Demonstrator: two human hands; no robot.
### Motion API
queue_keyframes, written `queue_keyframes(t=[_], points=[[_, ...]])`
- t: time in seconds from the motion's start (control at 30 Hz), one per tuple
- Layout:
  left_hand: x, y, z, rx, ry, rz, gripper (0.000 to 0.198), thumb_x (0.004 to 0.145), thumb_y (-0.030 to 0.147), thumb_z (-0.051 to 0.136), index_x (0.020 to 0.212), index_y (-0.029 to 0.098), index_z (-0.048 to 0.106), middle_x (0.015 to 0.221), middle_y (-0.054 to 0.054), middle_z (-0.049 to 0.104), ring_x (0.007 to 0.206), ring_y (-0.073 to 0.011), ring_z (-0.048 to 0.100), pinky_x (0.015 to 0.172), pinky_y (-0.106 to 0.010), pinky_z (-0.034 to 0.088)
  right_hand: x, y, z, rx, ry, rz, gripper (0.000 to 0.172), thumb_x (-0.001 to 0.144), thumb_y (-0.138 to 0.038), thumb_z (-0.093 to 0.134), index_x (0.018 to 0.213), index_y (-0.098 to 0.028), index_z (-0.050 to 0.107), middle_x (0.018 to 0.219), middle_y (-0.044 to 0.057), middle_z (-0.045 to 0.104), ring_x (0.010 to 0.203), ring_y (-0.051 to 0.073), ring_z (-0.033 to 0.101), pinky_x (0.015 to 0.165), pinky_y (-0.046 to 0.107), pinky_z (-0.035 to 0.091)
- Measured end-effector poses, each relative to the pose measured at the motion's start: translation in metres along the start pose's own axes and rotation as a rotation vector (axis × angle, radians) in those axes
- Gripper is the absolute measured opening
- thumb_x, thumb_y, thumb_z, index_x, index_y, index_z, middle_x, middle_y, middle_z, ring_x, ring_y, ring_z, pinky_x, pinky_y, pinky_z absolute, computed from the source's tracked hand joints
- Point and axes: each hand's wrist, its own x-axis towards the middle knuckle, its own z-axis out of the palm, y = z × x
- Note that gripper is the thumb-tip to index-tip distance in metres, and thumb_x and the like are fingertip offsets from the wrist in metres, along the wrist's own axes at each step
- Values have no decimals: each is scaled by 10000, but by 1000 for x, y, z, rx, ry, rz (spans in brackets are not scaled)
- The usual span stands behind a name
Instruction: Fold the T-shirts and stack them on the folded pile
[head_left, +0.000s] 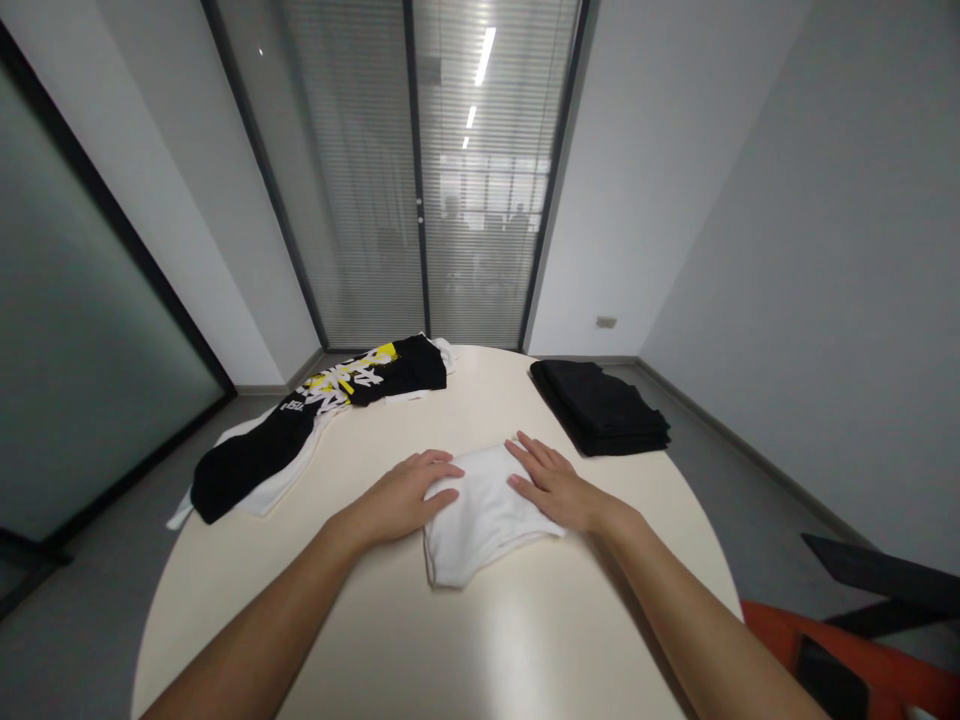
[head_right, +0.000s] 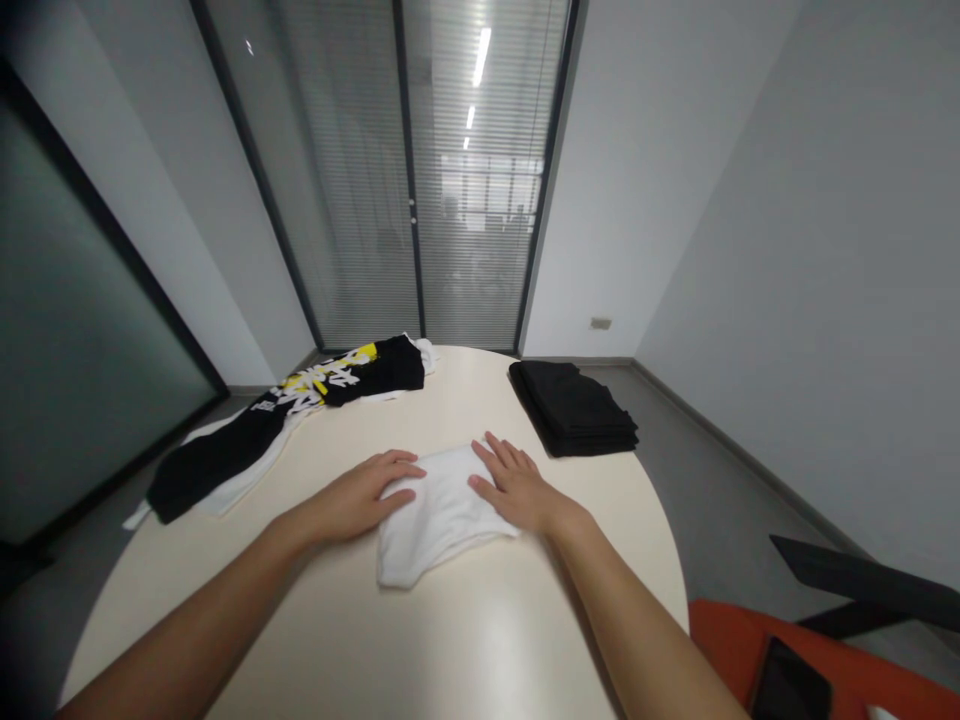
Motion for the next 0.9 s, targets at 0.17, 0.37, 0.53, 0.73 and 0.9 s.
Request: queue_keyframes(t=[0.17, 0.37, 0.53, 0.73, 0.9], points=[[4, 13, -4, 48, 39, -159, 331, 997, 424, 410, 969, 218, 668, 1021, -65, 699, 931, -210, 660, 826, -306, 472, 5, 0, -3, -75, 149, -109, 582, 1037, -527, 298, 1575, -306, 286, 1668, 80, 183, 1524, 293, 190, 1210, 540, 191], [4, 16, -7, 97, 15, -389, 311, 931, 498, 492, 886, 236, 653, 878, -37, 738, 785, -210, 677, 649, -274, 405, 2, -8, -23, -114, 259, 80, 369, 984, -434, 460, 1071, -170, 703, 1099, 138, 695, 985, 241, 651, 868, 336, 481], [5, 21, 1, 213, -46, -424, 508, 963, 567, 358, 801, 232, 704, 890, -88, 761, 842, -261, 703, 676, -312, 428, 0, -7, -26, 97, 186, 189, 311, 933, -429, 526, 870, -178, 699, 840, 72, 706, 728, 185, 625, 651, 280, 429], [8, 22, 3, 273, -60, -501, 697, 994, 572, 208, 794, 176, 746, 914, -175, 760, 899, -311, 714, 749, -372, 465, 3, 3, -13, 221, 172, 69, 259, 916, -407, 553, 908, -177, 673, 807, 46, 685, 699, 168, 585, 638, 272, 414], [8, 20, 2, 200, 38, -447, 542, 978, 560, 342, 820, 220, 734, 890, -102, 765, 850, -273, 708, 674, -326, 430, 7, -10, -9, 239, 199, -34, 233, 944, -383, 530, 937, -184, 651, 873, 48, 678, 766, 169, 594, 692, 274, 428]])
